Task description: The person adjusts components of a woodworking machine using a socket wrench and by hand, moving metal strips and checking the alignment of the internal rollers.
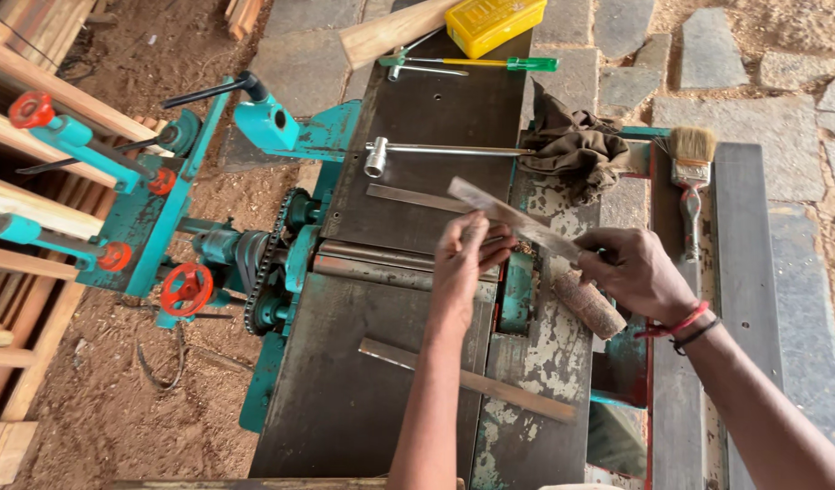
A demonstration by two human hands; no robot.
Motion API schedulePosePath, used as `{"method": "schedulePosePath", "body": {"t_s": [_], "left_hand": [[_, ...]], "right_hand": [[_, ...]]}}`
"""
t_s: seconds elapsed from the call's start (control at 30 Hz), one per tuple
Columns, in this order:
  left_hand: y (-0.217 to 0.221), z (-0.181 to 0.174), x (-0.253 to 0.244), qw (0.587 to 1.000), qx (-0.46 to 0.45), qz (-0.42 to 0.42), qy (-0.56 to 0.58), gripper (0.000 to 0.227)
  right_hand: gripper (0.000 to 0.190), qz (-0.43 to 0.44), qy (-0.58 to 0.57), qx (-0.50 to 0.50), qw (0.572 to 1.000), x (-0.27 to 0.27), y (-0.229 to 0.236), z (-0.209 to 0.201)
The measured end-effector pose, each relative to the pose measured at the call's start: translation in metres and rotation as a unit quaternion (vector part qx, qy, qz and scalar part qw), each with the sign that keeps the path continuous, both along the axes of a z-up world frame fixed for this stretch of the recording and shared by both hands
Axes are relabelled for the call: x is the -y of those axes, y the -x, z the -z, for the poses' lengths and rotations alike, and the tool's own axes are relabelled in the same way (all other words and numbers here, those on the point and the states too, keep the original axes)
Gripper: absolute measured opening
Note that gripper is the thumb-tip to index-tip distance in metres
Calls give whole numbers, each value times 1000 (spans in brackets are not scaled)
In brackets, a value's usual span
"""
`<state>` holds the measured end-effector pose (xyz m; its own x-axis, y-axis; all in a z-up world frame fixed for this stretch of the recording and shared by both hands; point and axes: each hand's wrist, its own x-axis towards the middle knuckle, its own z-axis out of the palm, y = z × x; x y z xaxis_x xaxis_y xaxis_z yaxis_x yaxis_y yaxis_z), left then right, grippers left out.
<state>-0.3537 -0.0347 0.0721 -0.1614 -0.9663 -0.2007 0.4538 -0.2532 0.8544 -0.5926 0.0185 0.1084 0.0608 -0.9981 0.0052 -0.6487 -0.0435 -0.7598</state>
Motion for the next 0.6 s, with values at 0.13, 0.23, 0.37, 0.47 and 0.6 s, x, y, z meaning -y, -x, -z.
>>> {"method": "schedulePosePath", "body": {"t_s": [0.13,0.23,0.37,0.47,0.6], "left_hand": [[-16,2,2,999,0,-34,-17,30],[-28,10,4,996,-10,-59,-67,31],[-35,30,10,994,-26,-87,-59,29],[-48,37,14,993,-61,-94,-37,26],[-71,31,14,989,-79,-120,-24,23]], "right_hand": [[27,-59,-26,30,997,5,0,-1],[28,-83,-55,22,995,8,-8,-2],[29,-111,-122,41,985,8,-9,-5],[31,-114,-161,38,980,6,-5,-1],[32,-109,-170,35,979,8,13,10]]}}
